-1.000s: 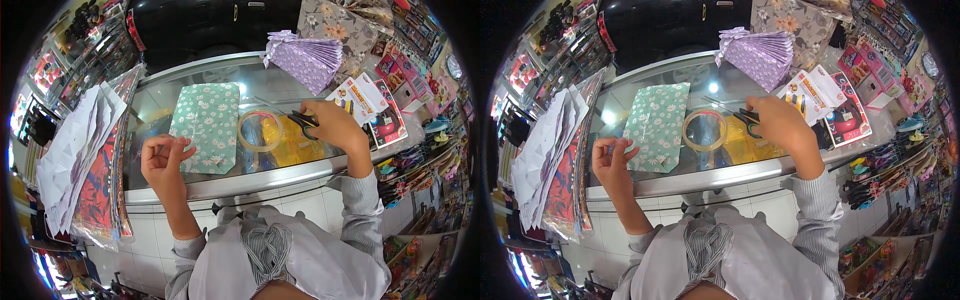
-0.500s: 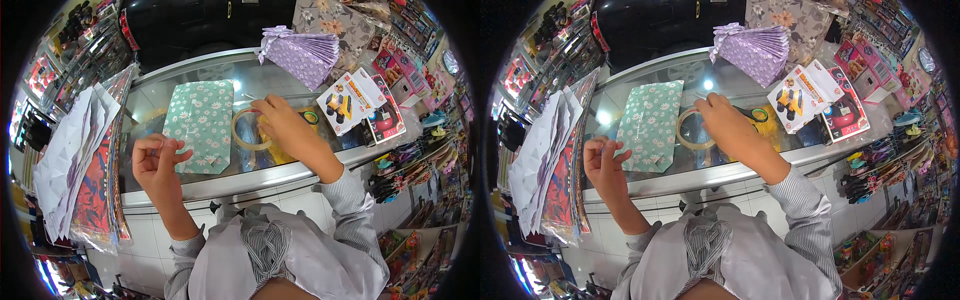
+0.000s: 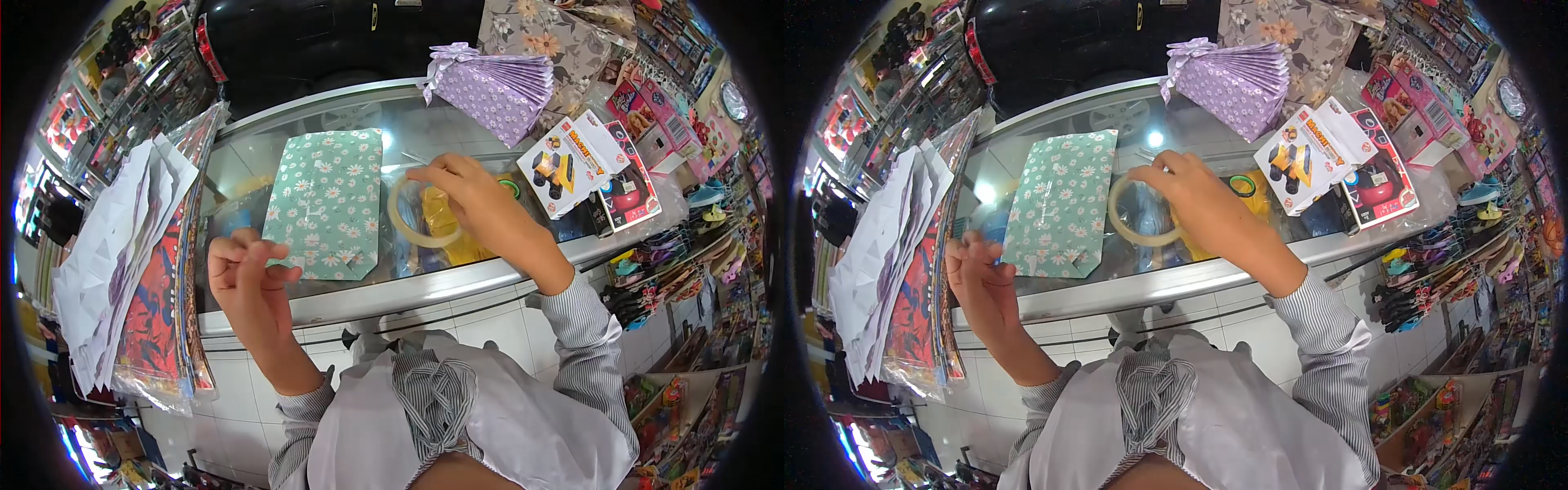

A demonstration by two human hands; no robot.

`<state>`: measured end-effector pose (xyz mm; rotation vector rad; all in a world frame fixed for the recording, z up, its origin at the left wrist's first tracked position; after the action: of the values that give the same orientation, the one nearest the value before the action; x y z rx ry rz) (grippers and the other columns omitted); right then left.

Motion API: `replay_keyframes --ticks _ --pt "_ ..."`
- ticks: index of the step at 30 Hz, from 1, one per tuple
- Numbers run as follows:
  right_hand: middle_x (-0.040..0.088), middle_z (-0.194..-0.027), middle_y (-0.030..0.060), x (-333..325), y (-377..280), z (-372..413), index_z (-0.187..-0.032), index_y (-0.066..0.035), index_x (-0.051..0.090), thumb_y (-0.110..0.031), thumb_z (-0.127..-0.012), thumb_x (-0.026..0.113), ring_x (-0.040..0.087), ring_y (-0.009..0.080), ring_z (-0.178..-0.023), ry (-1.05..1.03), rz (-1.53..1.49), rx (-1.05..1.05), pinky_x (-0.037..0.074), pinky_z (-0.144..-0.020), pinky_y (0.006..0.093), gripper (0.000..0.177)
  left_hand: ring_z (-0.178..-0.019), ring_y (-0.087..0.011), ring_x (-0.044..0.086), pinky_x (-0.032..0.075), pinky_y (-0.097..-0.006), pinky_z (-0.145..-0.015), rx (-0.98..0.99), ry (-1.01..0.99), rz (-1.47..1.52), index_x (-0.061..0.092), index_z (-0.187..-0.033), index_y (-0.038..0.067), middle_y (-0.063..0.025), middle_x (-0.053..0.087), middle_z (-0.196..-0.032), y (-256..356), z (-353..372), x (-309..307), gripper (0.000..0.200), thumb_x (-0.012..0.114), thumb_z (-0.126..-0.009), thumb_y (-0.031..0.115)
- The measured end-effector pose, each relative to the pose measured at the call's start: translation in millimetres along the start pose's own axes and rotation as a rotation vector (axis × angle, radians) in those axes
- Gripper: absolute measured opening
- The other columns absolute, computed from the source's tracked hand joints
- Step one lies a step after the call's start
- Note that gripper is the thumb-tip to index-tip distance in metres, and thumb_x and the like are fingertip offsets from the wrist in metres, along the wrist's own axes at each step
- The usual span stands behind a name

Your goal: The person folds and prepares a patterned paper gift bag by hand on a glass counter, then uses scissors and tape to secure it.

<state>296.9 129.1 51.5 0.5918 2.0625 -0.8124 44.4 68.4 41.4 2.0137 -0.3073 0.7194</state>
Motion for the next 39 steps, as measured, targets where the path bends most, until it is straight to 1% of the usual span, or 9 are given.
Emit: replay_keyframes --ticks 9,10,16,19,22,25,28,31,39 --pt "0.059 -0.091 0.0160 -32.2 33.3 -7.0 -0.114 -0.003 0.061 0.014 -0.073 0.052 0.061 0.0322 -0.082 0.213 0.016 0.056 0.048 -0.073 0.0359 0.045 -0.081 -0.0123 0.065 0.060 -0.0267 -0.048 -0.019 0.038 0.146 0.041 -0.086 0.008 -0.0043 0.050 -0.089 12.6 -2.7 -12.4 0.013 0.052 -0.089 0.002" --pt "0.060 -0.094 0.0211 -34.4 39.9 -12.3 -0.110 -0.003 0.062 0.009 -0.073 0.052 0.059 0.0390 -0.086 0.220 -0.003 0.116 0.049 -0.079 0.0423 0.040 -0.082 -0.0130 0.064 0.061 -0.0274 -0.048 -0.027 0.010 0.152 0.041 -0.086 0.008 -0.0044 0.050 -0.089 11.1 -2.9 -9.9 0.013 0.053 -0.088 0.003" --pt "0.060 -0.097 0.0224 -12.0 73.2 -28.2 -0.109 0.002 0.061 0.003 -0.077 0.054 0.058 0.0390 -0.090 0.095 0.297 0.278 0.047 -0.082 0.0441 0.033 -0.090 -0.0181 0.063 0.062 -0.0321 -0.054 -0.114 -0.053 0.166 0.045 -0.087 0.005 -0.0061 0.052 -0.088 -0.5 -7.4 7.4 0.007 0.052 -0.088 0.005" --pt "0.060 -0.101 0.0214 -14.7 53.7 -28.0 -0.110 0.003 0.060 -0.002 -0.082 0.055 0.060 0.0343 -0.094 0.113 0.441 0.221 0.047 -0.084 0.0410 0.029 -0.090 -0.0192 0.064 0.062 -0.0326 -0.054 -0.115 -0.111 0.154 0.048 -0.087 0.005 -0.0065 0.053 -0.089 -7.7 -9.8 11.9 0.004 0.052 -0.089 0.005" --pt "0.061 -0.106 0.0179 -15.5 4.1 -24.5 -0.114 0.002 0.058 -0.012 -0.092 0.051 0.060 0.0276 -0.097 0.056 -0.214 0.056 0.048 -0.086 0.0377 0.027 -0.090 -0.0208 0.064 0.063 -0.0328 -0.055 -0.135 -0.118 0.169 0.048 -0.088 0.005 -0.0065 0.052 -0.088 -10.5 -7.6 12.5 0.004 0.052 -0.089 0.006" --pt "0.060 -0.110 0.0149 25.0 -23.7 -11.2 -0.119 0.002 0.054 -0.023 -0.098 0.045 0.060 0.0222 -0.098 -0.233 -1.133 0.327 0.049 -0.087 0.0364 0.034 -0.089 -0.0211 0.064 0.063 -0.0325 -0.055 -0.146 -0.115 0.188 0.048 -0.089 0.005 -0.0063 0.052 -0.088 -10.8 -3.6 13.8 0.004 0.052 -0.089 0.007" --pt "0.059 -0.111 0.0145 41.8 -35.8 0.5 -0.122 0.004 0.050 -0.024 -0.098 0.043 0.060 0.0230 -0.099 -0.363 -1.528 0.461 0.050 -0.086 0.0369 0.037 -0.089 -0.0212 0.064 0.063 -0.0321 -0.055 -0.147 -0.108 0.178 0.048 -0.089 0.005 -0.0061 0.052 -0.087 -7.4 1.1 13.2 0.004 0.052 -0.090 0.007" --pt "0.059 -0.111 0.0161 45.4 -45.3 10.0 -0.122 0.005 0.049 -0.022 -0.097 0.045 0.060 0.0237 -0.099 -0.339 -1.730 0.434 0.050 -0.085 0.0371 0.037 -0.089 -0.0214 0.064 0.063 -0.0320 -0.056 -0.145 -0.083 0.165 0.048 -0.089 0.005 -0.0060 0.052 -0.087 -3.0 5.9 8.3 0.004 0.051 -0.090 0.006" --pt "0.062 -0.102 0.0141 55.8 -65.4 21.6 -0.111 0.004 0.055 -0.004 -0.093 0.051 0.063 0.0205 -0.091 -0.091 -1.562 0.413 0.051 -0.079 0.0311 0.021 -0.089 -0.0225 0.065 0.063 -0.0327 -0.057 -0.151 -0.024 0.149 0.049 -0.089 0.003 -0.0063 0.052 -0.086 -0.8 7.9 -15.4 0.003 0.051 -0.089 0.003"
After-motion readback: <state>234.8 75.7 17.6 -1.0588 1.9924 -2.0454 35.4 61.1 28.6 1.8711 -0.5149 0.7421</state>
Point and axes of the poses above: each hand's wrist, its own z-axis away from the middle knuckle, its own x-axis out of the palm, y = z × x, the point moved 5 cm from there along -z, towards the middle knuckle
